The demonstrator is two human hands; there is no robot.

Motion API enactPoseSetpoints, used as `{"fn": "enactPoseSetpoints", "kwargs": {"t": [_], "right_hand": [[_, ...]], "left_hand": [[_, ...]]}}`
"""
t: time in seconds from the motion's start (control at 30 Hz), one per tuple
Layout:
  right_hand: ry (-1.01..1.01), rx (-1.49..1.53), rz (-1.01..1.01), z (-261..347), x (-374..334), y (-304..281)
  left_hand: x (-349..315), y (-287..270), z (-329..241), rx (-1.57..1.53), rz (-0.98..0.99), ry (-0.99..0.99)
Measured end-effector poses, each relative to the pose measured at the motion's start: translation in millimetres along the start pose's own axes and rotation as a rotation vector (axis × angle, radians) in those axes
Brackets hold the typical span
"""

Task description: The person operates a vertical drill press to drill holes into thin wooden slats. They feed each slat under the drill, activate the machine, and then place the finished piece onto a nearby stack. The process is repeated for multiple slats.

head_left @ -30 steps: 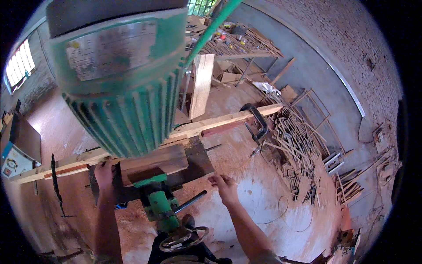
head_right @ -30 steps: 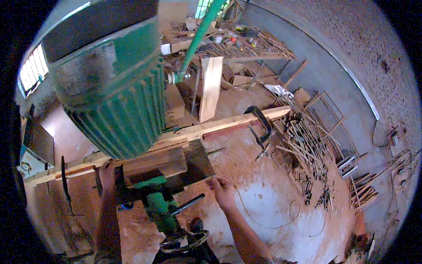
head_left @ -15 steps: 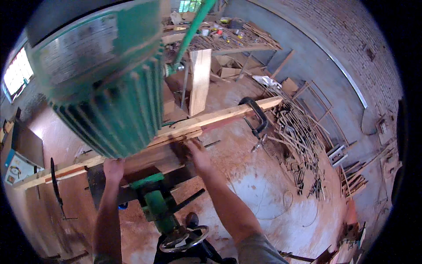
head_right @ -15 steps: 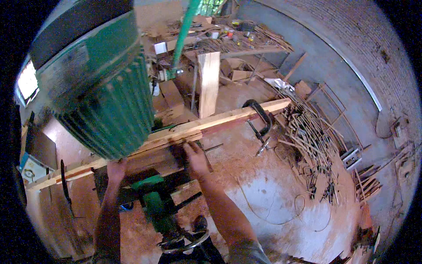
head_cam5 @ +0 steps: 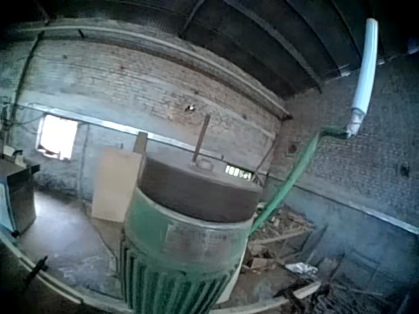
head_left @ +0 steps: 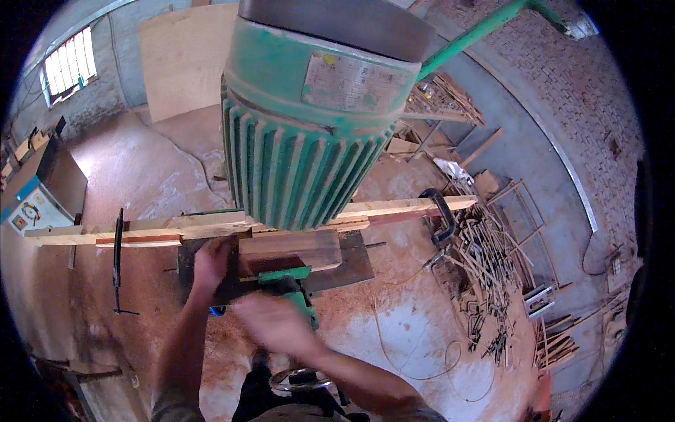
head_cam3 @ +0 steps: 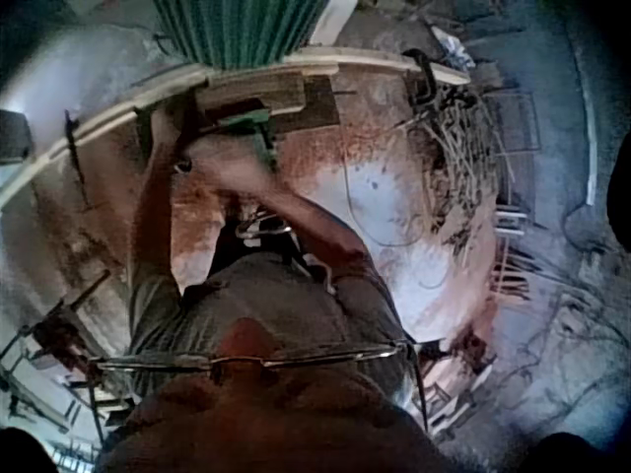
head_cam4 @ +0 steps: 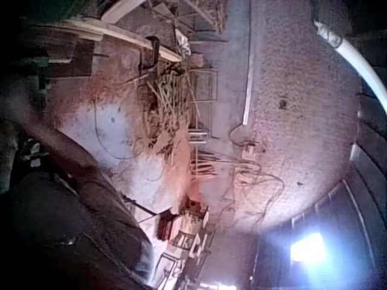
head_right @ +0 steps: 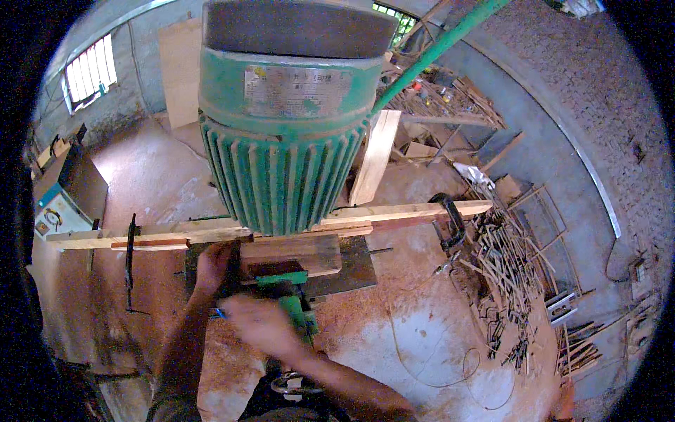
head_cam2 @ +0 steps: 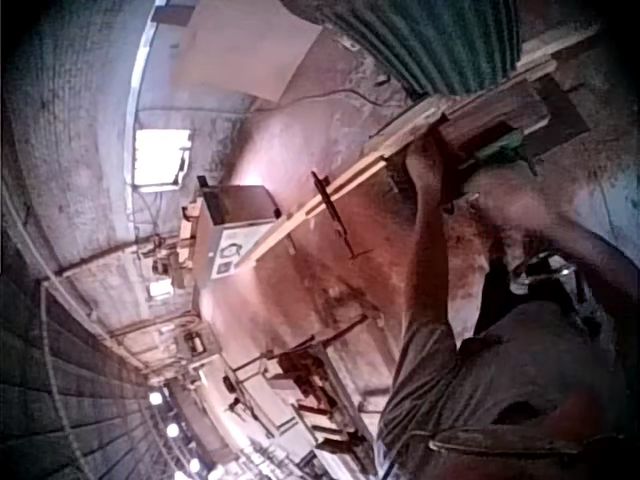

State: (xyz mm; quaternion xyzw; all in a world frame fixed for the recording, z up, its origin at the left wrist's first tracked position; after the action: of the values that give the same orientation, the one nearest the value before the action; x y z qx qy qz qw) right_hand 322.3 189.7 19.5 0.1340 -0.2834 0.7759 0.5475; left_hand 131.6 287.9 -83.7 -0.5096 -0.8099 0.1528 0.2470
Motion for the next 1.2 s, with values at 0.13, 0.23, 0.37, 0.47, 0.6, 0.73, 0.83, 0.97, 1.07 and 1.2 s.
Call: {"fn": "enactPoseSetpoints", "kwargs": {"t": [0.13, 0.23, 0.37, 0.47, 0.6, 0.73, 0.83, 0.97, 1.07, 1.2], "right_hand": [[0.316, -0.472, 0.700, -25.3, -1.1, 97.8], [0.276, -0.328, 0.495, -5.9, 7.6, 68.9], [0.471, -0.530, 0.192, 32.4, 42.0, -121.3], [0.134, -0.505, -0.319, 108.7, 151.3, -287.8], [-0.081, -0.320, -0.721, 286.1, 246.8, -449.2], [-0.348, -0.116, -0.299, 354.1, 324.1, -482.0], [-0.313, -0.037, -0.629, 334.6, 318.2, -452.7], [-0.391, 0.083, -0.985, 325.9, 213.4, -431.9], [-0.416, 0.071, -1.072, 302.1, 119.4, -428.8], [-0.436, 0.200, -0.833, 281.5, 32.8, -411.4]], "left_hand": [[-42.1, -43.3, 40.8, 0.326, -0.153, -0.051], [-65.6, -48.7, 53.0, 0.246, -0.224, 0.053], [-71.1, -17.2, 22.5, 0.219, -0.133, 0.233], [-79.3, -74.5, 30.8, 0.291, -0.365, 0.323], [-75.3, -42.1, 14.5, 0.361, -0.321, 0.440], [-74.9, -40.9, 22.7, 0.376, -0.307, 0.464], [-75.3, -54.5, 21.4, 0.413, -0.289, 0.418], [-75.0, -45.7, 14.6, 0.391, -0.286, 0.391], [-76.7, -49.5, 15.7, 0.400, -0.264, 0.369], [-74.9, -42.1, 20.3, 0.430, -0.273, 0.402]]}}
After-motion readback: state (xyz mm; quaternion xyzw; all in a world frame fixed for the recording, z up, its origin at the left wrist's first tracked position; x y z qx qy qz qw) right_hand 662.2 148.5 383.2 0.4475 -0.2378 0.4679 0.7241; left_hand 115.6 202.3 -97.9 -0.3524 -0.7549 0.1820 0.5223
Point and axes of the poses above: each hand's wrist, its own x-axis towards the middle knuckle, its own y-axis out of the palm, z = x × y, the point moved 5 cm from there along x, towards the middle knuckle, and after that the axes turned 5 degrees about -z, right-handed, at the moved point
